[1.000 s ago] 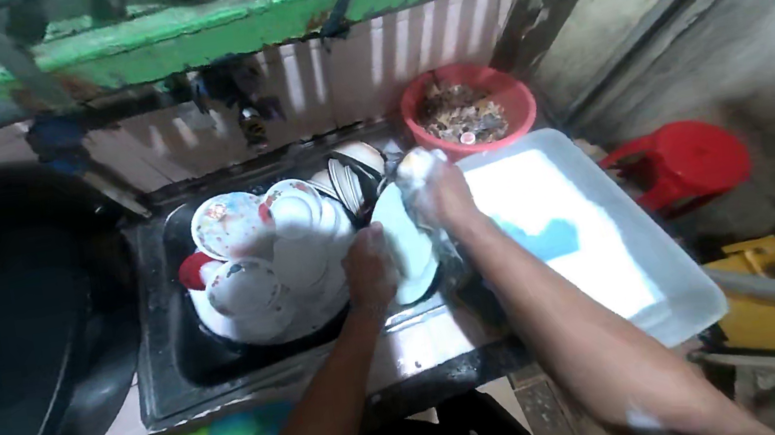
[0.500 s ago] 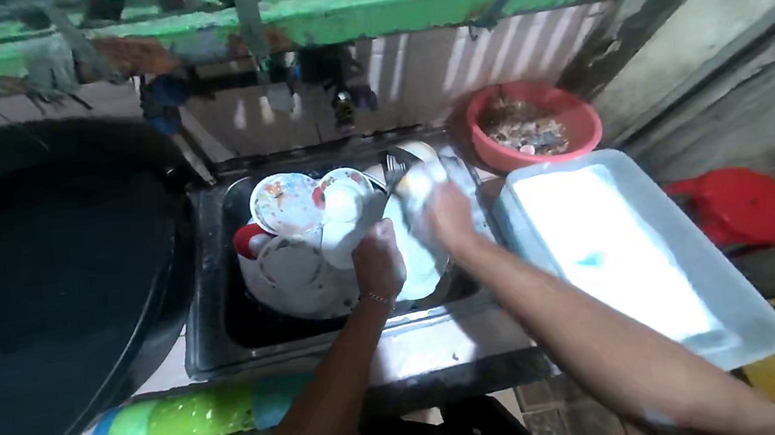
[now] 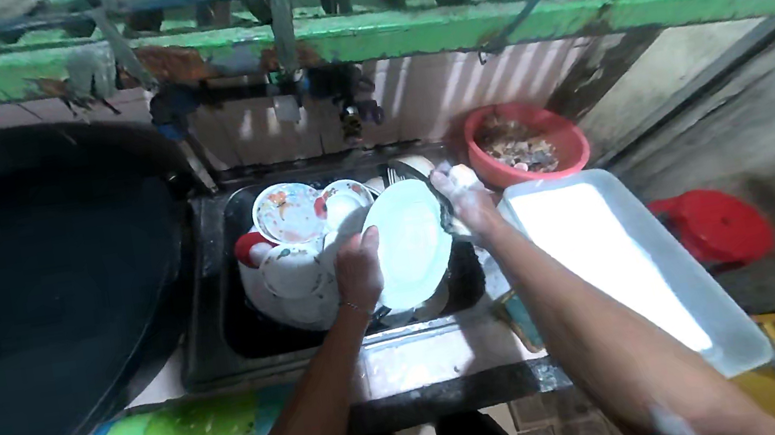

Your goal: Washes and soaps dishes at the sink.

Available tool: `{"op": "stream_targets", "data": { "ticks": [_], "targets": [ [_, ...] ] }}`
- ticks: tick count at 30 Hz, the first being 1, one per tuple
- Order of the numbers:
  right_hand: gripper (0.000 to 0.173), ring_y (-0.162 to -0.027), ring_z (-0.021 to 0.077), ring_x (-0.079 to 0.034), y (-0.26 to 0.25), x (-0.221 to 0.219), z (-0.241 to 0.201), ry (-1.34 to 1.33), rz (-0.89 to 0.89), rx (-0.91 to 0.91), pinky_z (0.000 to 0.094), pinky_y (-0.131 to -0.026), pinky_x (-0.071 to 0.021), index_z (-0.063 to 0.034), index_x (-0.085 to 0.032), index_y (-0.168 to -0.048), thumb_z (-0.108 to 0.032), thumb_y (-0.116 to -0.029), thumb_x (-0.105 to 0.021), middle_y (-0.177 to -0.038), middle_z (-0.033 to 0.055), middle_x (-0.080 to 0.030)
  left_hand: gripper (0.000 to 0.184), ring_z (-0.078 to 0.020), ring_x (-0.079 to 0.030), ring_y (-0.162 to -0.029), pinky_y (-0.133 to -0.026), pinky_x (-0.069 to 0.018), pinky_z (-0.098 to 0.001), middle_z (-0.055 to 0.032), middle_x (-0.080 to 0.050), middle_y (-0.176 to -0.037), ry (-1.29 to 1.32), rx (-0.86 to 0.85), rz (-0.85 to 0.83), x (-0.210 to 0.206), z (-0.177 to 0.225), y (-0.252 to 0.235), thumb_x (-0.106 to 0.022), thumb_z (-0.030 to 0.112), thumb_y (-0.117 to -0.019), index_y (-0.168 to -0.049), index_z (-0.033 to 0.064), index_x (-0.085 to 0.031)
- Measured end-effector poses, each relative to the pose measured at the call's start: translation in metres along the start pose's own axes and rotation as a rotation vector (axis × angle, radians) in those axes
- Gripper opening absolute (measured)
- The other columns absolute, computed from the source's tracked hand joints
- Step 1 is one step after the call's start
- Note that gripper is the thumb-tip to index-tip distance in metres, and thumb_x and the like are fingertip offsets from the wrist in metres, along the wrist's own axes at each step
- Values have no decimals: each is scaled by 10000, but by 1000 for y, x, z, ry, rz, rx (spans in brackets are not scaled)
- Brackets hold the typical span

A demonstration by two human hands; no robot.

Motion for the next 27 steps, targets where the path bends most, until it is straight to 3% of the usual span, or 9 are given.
{"op": "stream_targets", "data": {
  "ticks": [1,5,7,9,10,12,14,20,27],
  "targets": [
    [425,-628,104,-602,2,-1,-1,-164,-149,-56,292,-560,-545,-143,-571,-1254,-490,-1009,-596,-856,22,-639,442,-239,-619,-711,-702,-518,-480,-125,-621,-736,36,11,0,1,-6,-3,-532,353,-1063,-821,6,-659],
    [419,-726,192,-721,37,-1,-21,-405,-427,-184,383,-639,-631,-100,-535,-1277,-102,-873,-645,-901,95,-727,494,-269,-603,-704,-704,-493,-506,-134,-600,-713,-38,-101,49,-5,-29,-21,-507,392,-1061,-799,-1,-652],
    [451,-813,195,-703,54,-12,-40,-96,-337,-20,409,-737,-618,-40,-616,-1240,-55,-822,-784,-964,105,-712,582,-382,-647,-914,-840,-506,-583,-252,-658,-944,17,47,39,-12,-29,-23,-383,436,-1111,-1053,-71,-662],
    [457,-991,248,-708,74,-32,-55,295,-297,275,512,-897,-590,-77,-688,-1243,-162,-820,-840,-1084,118,-731,662,-326,-602,-1213,-978,-512,-560,-207,-614,-1328,415,305,-84,-17,-16,-16,-274,570,-1096,-1422,51,-526],
    [396,-1004,286,-715,87,-43,-60,473,-293,495,569,-873,-588,-91,-713,-1201,-197,-832,-811,-1094,118,-739,639,-265,-614,-1178,-929,-528,-529,-140,-628,-1316,674,422,-131,-14,-4,-10,-316,612,-1071,-1426,128,-532],
    [324,-1009,303,-720,113,-59,-61,690,-328,860,558,-800,-605,-124,-731,-1128,-232,-830,-799,-1122,106,-731,403,-171,-694,-805,-675,-598,-374,-76,-701,-936,1007,495,-197,-3,3,-1,-417,448,-1076,-1172,114,-623],
    [378,-1009,294,-710,124,-68,-54,773,-442,948,522,-802,-604,-134,-706,-1152,-383,-879,-784,-1135,106,-711,351,-159,-669,-683,-601,-584,-330,-74,-675,-822,1093,515,-302,1,-10,12,-391,361,-1093,-1101,79,-600],
    [502,-1058,505,-667,40,-51,-24,980,-134,234,668,-834,-537,-34,-498,-1472,-214,-1009,-570,-1238,310,-642,505,-269,-630,-1196,-978,-532,-542,-135,-639,-1333,622,430,-176,-20,-15,61,-424,493,-1091,-1407,126,-568],
    [537,-1029,434,-695,90,-96,-24,886,-311,224,638,-825,-557,-147,-535,-1473,-292,-969,-649,-1254,225,-672,472,-221,-661,-934,-816,-571,-467,-132,-679,-1075,498,311,-29,5,-35,44,-427,470,-1097,-1240,79,-648]
  ]
}}
Point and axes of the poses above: each hand's wrist, its own y-axis away from the middle knuckle, its own x-axis out of the back of the hand, z = x × y, the point moved 5 cm from there along -y, towards the middle knuckle
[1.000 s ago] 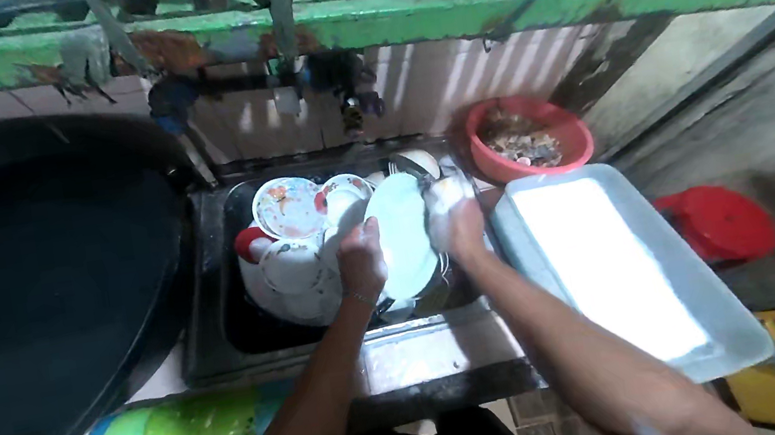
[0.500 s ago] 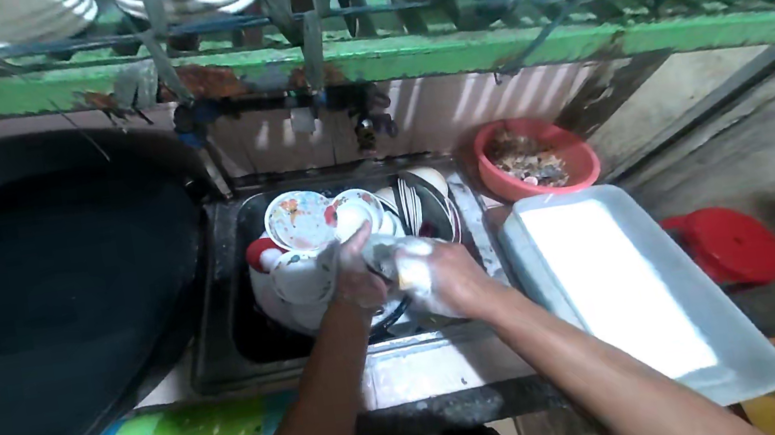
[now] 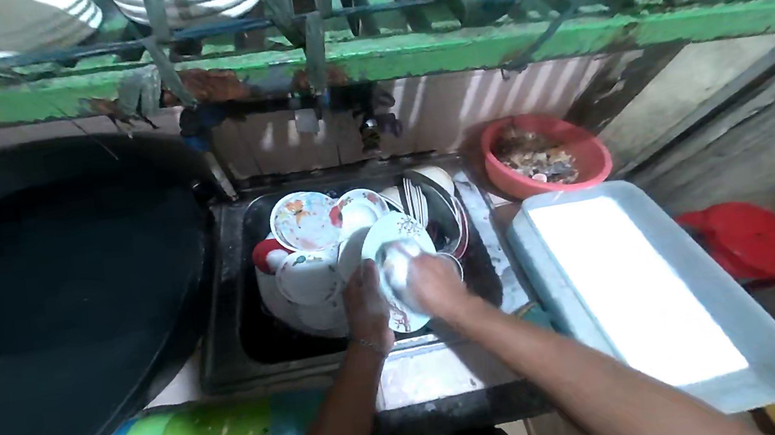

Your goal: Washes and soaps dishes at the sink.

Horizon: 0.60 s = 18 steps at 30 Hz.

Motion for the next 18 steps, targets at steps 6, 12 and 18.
{"op": "stream_targets", "data": {
  "ticks": [6,12,18],
  "targets": [
    [510,-1077,460,-674,-26,-4,2,-70,7,-171,653,-863,-545,-91,-531,-1455,-261,-982,-617,-1240,260,-661,442,-256,-664,-961,-868,-558,-497,-169,-689,-1059,-167,-51,128,-2,-8,-5,-453,401,-1104,-1177,25,-672],
    [529,-1105,397,-677,26,-55,15,-262,-267,-194,623,-931,-532,-158,-532,-1471,-356,-991,-632,-1242,200,-680,479,-392,-539,-1314,-1134,-397,-505,-316,-557,-1394,-482,-100,451,42,3,-79,-338,264,-1142,-1424,-90,-497],
    [463,-996,327,-708,61,30,127,-506,209,-340,593,-885,-567,-125,-617,-1351,-441,-1012,-621,-1105,169,-716,707,-422,-338,-1494,-1247,-255,-523,-314,-355,-1586,-650,-325,450,51,-16,-93,-625,246,-1019,-1568,-61,-304]
  ]
}}
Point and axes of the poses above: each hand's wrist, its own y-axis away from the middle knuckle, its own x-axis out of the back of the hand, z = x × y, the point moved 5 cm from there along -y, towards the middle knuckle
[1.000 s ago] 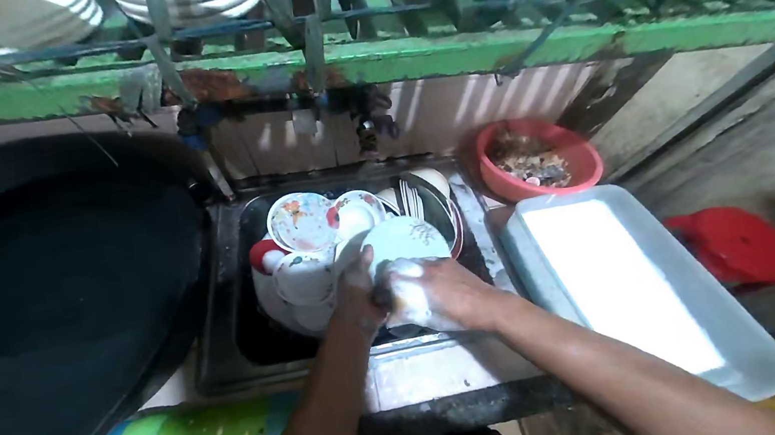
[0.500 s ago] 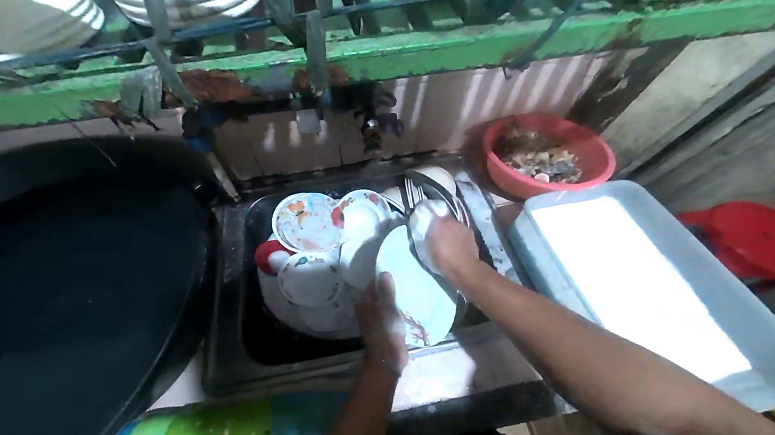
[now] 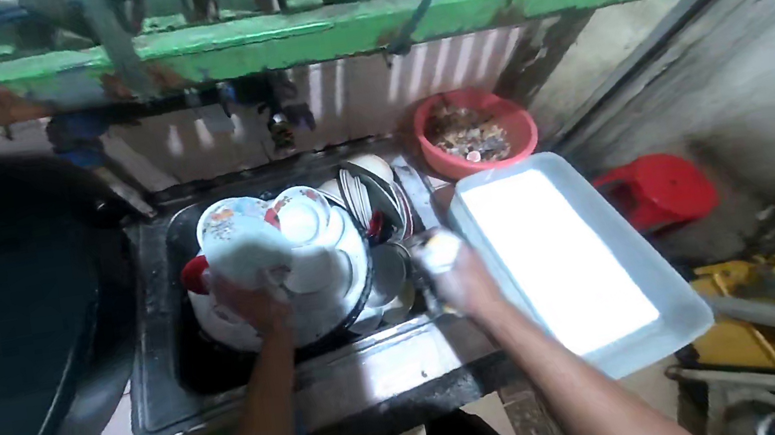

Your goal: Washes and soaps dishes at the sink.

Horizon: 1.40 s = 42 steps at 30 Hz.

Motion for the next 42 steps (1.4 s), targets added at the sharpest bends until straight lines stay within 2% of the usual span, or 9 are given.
{"op": "stream_targets", "data": {
  "ticks": [4,8,11,17,21,25,29,38,42],
  "targets": [
    [464,-882,347,-713,-36,92,61,-26,249,-198,629,-785,-563,-164,-641,-1292,-514,-992,-586,-981,165,-719,345,-299,-700,-1081,-989,-550,-503,-196,-717,-1163,27,-211,-564,-94,51,92,-563,195,-1049,-1322,-5,-633],
    [481,-1094,498,-644,-78,118,136,218,243,-304,722,-880,-498,-24,-604,-1280,-410,-994,-634,-1168,299,-659,594,-384,-607,-1260,-1071,-480,-578,-231,-624,-1346,-428,-98,-1030,-196,47,136,-605,441,-1020,-1434,22,-527],
    [571,-1284,546,-515,-81,110,173,440,202,-339,725,-933,-488,2,-564,-1364,-334,-929,-720,-1402,338,-511,499,-396,-597,-1278,-1065,-481,-575,-243,-603,-1379,-606,-92,-981,-212,45,138,-525,346,-1061,-1430,10,-533],
    [469,-1117,452,-648,-60,90,177,89,41,-418,635,-949,-515,51,-529,-1402,-194,-1016,-634,-1246,319,-634,381,-422,-658,-1110,-985,-501,-584,-286,-668,-1182,-150,-177,-667,-156,78,126,-410,183,-1112,-1248,-82,-647],
    [412,-905,252,-703,-57,80,71,-407,45,-91,493,-808,-606,-74,-632,-1290,-151,-908,-768,-1081,145,-707,424,-347,-671,-933,-869,-527,-560,-216,-685,-950,136,-72,-514,-124,113,129,-424,292,-1108,-1068,-44,-678],
    [363,-1085,410,-673,-56,36,-36,204,-49,268,648,-889,-536,-87,-683,-1271,-237,-941,-710,-1194,221,-684,349,-409,-676,-1049,-944,-510,-592,-275,-698,-1054,30,-165,-553,-101,162,138,-429,149,-1085,-1132,-90,-679],
    [372,-1157,444,-644,-109,35,-27,241,4,145,682,-951,-499,-43,-657,-1282,-297,-1012,-620,-1218,250,-678,433,-304,-628,-733,-686,-501,-509,-160,-605,-743,169,-229,-521,-72,165,139,-392,268,-1087,-892,-25,-644],
    [403,-1085,409,-668,-81,16,-71,135,18,119,666,-907,-517,-84,-664,-1267,-389,-1008,-625,-1144,214,-697,384,-232,-578,-652,-623,-475,-442,-99,-546,-674,215,-255,-503,-28,151,114,-413,250,-1060,-841,4,-611],
    [414,-1045,408,-686,-39,-1,-109,129,-14,231,658,-877,-523,-72,-687,-1228,-400,-978,-652,-1076,214,-715,334,-344,-676,-860,-814,-529,-534,-223,-668,-846,173,-230,-497,-23,143,98,-442,147,-1063,-972,-73,-676]
  ]
}}
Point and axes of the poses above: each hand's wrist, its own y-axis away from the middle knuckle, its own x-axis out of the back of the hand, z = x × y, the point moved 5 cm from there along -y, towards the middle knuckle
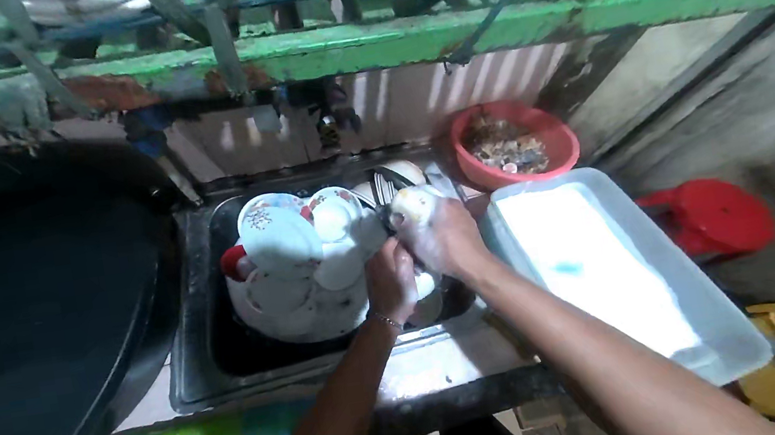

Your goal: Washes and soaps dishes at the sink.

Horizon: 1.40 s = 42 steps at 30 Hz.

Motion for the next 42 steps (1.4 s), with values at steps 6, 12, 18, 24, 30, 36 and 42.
{"op": "stream_targets", "data": {
  "ticks": [6,12,18,24,30,36,42],
  "targets": [
    [402,-874,142,-697,-24,-18,74,-984,-285,-251,364,-765,-610,-147,-541,-1354,-397,-1038,-543,-1015,42,-701,401,-160,-523,-578,-561,-444,-369,-47,-496,-609,99,-223,-80,30,16,-1,-438,235,-1040,-727,32,-583],
    [261,-791,122,-689,-28,-15,73,-1260,-53,-203,339,-697,-613,-109,-570,-1247,-228,-1015,-584,-913,31,-694,575,-159,-705,-952,-858,-605,-386,-96,-722,-1061,321,18,-259,37,-9,-1,-831,219,-756,-1264,33,-635],
    [307,-826,168,-664,-20,-6,30,-416,-85,15,408,-778,-579,-67,-669,-1143,-298,-950,-728,-951,82,-685,419,-170,-722,-925,-873,-601,-411,-101,-746,-996,207,78,-385,10,-10,4,-881,126,-785,-1143,19,-692],
    [499,-1018,338,-703,-15,-3,1,-98,1,95,603,-911,-556,-88,-685,-1253,-475,-940,-716,-1079,178,-726,393,-113,-722,-921,-847,-617,-326,-65,-752,-997,400,-50,-387,9,-5,4,-836,23,-762,-1130,20,-696],
    [470,-983,379,-713,4,1,-24,67,-3,191,635,-840,-543,-85,-717,-1199,-446,-898,-725,-1020,185,-740,487,-115,-705,-947,-855,-602,-330,-61,-720,-1037,373,-36,-371,8,0,6,-843,50,-762,-1194,35,-618],
    [461,-1112,194,-656,-15,-8,69,-697,211,-102,430,-991,-549,-37,-558,-1382,-320,-1024,-624,-1242,139,-665,286,-158,-699,-735,-638,-612,-359,-70,-721,-900,651,141,-140,31,8,5,-674,310,-978,-1149,81,-675],
    [501,-931,267,-642,58,-59,34,-889,416,-589,497,-807,-538,-53,-536,-1361,-464,-1077,-490,-1095,171,-656,672,-241,-623,-706,-639,-542,-481,-124,-611,-802,345,208,379,23,13,-11,-315,654,-1056,-948,67,-624]
  ]
}}
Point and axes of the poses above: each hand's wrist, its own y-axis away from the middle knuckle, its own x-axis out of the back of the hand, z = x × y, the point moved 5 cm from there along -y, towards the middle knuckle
